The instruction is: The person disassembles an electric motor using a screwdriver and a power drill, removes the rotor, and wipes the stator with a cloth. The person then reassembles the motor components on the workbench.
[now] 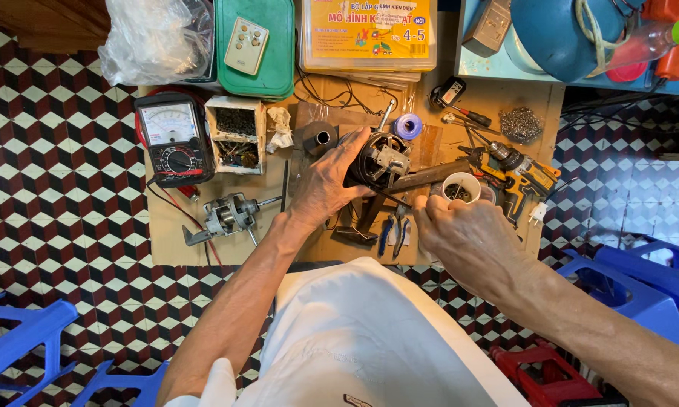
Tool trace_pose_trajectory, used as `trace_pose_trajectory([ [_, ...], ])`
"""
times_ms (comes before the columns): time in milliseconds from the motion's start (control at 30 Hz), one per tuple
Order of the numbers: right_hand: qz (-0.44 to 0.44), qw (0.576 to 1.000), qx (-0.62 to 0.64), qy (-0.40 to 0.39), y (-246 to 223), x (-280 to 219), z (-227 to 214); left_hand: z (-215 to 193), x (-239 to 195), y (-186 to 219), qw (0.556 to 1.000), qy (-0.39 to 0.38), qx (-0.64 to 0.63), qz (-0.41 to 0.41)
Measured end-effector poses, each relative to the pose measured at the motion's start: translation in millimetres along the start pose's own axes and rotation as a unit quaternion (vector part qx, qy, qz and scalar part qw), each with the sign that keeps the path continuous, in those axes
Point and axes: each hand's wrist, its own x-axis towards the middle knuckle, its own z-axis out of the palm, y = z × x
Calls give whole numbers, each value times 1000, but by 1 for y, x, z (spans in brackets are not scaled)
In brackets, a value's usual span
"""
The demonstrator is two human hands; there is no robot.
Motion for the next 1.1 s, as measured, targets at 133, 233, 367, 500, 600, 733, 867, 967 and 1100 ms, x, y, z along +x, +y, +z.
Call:
trace_pose_trajectory([
  [133, 10, 998, -8, 59, -3, -4, -1, -5, 2, 5, 1000, -5, -13, -12],
  [233, 73, 995, 31, 53, -10, -19, -7, -12, 3, 16, 1000, 2, 12, 17],
  [367, 236, 927, 264, 125, -10, -62, -6, -13, 0, 34, 994, 56, 73, 66],
  [500, 403, 768, 465, 177, -18, -81, 27, -4, 23, 38, 983, 20, 128, 132],
  [600, 433, 700, 546, 157, -31, -83, 62, -2, 42, 35, 978, -12, 118, 172],
  [733, 467, 629, 615, 92, -45, -77, 100, -13, 52, 26, 972, -58, 94, 209],
  [867, 473, 606, 637, 52, -57, -70, 116, -18, 57, 27, 965, -74, 76, 239],
  [967, 475, 603, 640, 32, -65, -68, 121, -18, 59, 31, 964, -75, 72, 244],
  [1100, 468, 596, 650, 57, -71, -64, 125, -17, 56, 32, 967, -70, 61, 236],
])
